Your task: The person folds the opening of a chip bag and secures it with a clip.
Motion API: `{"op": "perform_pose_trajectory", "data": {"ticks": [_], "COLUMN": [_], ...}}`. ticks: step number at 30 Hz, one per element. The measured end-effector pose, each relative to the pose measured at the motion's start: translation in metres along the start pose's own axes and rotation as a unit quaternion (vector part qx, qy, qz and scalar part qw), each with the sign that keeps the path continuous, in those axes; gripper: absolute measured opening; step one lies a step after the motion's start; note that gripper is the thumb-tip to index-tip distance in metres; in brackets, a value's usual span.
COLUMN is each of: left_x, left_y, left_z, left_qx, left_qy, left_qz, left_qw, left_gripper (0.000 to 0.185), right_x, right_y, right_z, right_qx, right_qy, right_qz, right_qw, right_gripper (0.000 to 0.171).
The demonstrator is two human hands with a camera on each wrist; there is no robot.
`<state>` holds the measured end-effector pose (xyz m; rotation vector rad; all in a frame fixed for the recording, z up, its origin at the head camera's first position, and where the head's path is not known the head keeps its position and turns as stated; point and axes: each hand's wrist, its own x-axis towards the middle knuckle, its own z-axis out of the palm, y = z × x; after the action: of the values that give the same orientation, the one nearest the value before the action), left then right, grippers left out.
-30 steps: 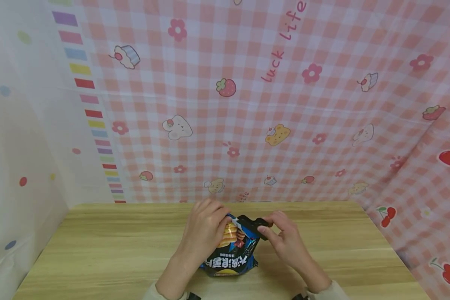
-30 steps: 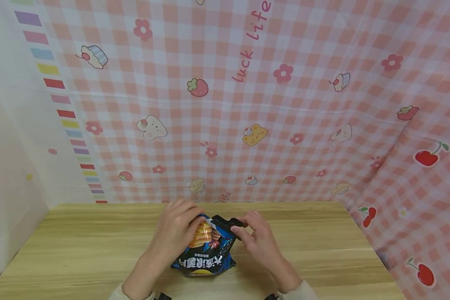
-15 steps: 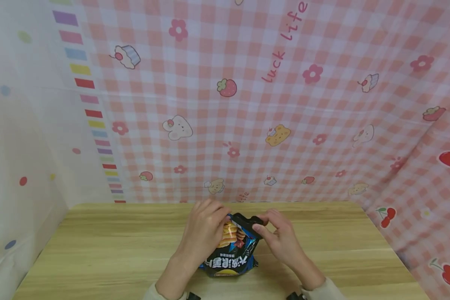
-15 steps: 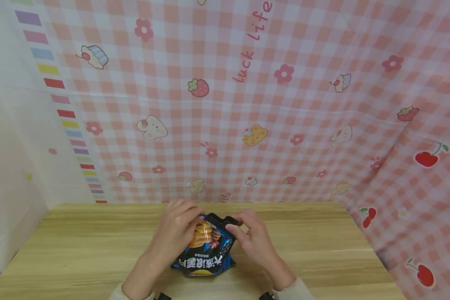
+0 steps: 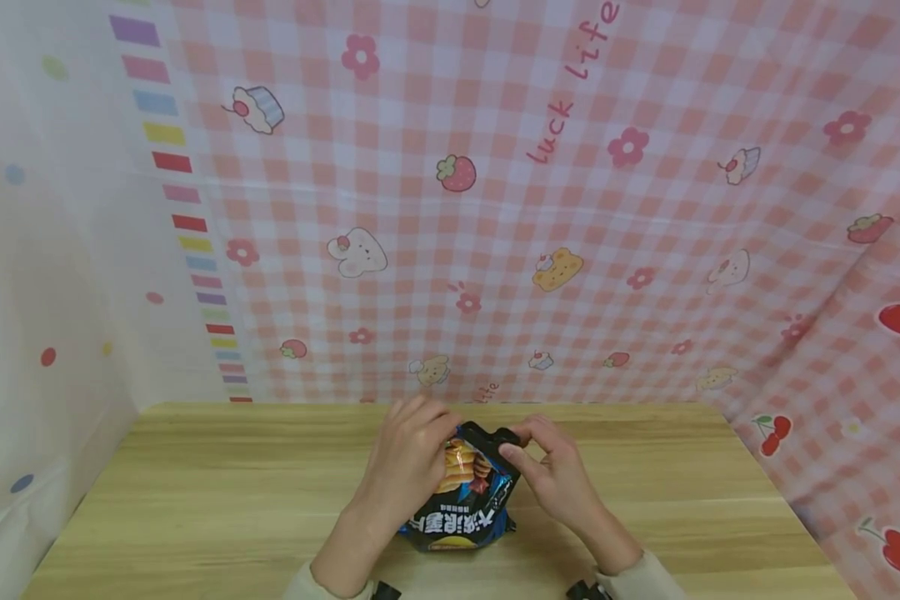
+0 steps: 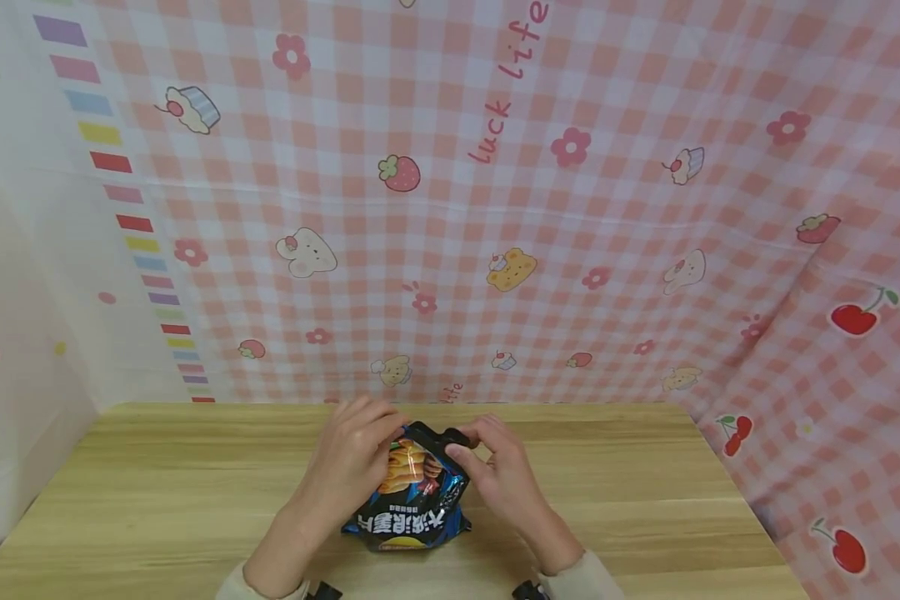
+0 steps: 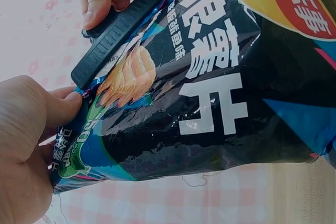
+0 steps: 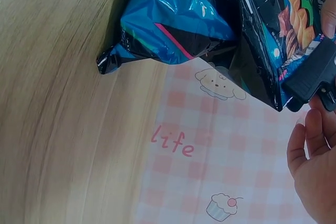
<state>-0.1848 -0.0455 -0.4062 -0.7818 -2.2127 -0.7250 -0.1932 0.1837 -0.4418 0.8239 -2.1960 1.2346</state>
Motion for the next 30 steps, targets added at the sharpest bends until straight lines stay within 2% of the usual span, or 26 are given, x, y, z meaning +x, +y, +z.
{"op": "perform_pose_trajectory", "data": {"ticks": [18, 23, 30], "left_x": [0.0, 0.0004, 0.0002], "left_y": [0.0003, -0.0002, -0.0009], "left_z": [-0.0011, -0.001, -0.0011], "left_qx": [0.001, 0.003, 0.003], "left_qy": [-0.002, -0.004, -0.003], "left_qz": [0.004, 0.004, 0.001], "left_qw": [1.0, 1.0, 1.0], "left_gripper": [0.038, 0.035, 0.025], "right_x": [0.0005, 0.0009, 0.0005], "right_y": [0.0003, 0.0004, 0.0009], "right_z": [0.0026, 0.002, 0.0001], "right_qx": [0.018, 0.026, 0.024], "right_qy": [-0.03, -0.03, -0.033], "right_qz": [0.071, 0.093, 0.1], "right_qw": [0.997, 0.995, 0.994], "right_gripper": [0.02, 0.02, 0.027]}}
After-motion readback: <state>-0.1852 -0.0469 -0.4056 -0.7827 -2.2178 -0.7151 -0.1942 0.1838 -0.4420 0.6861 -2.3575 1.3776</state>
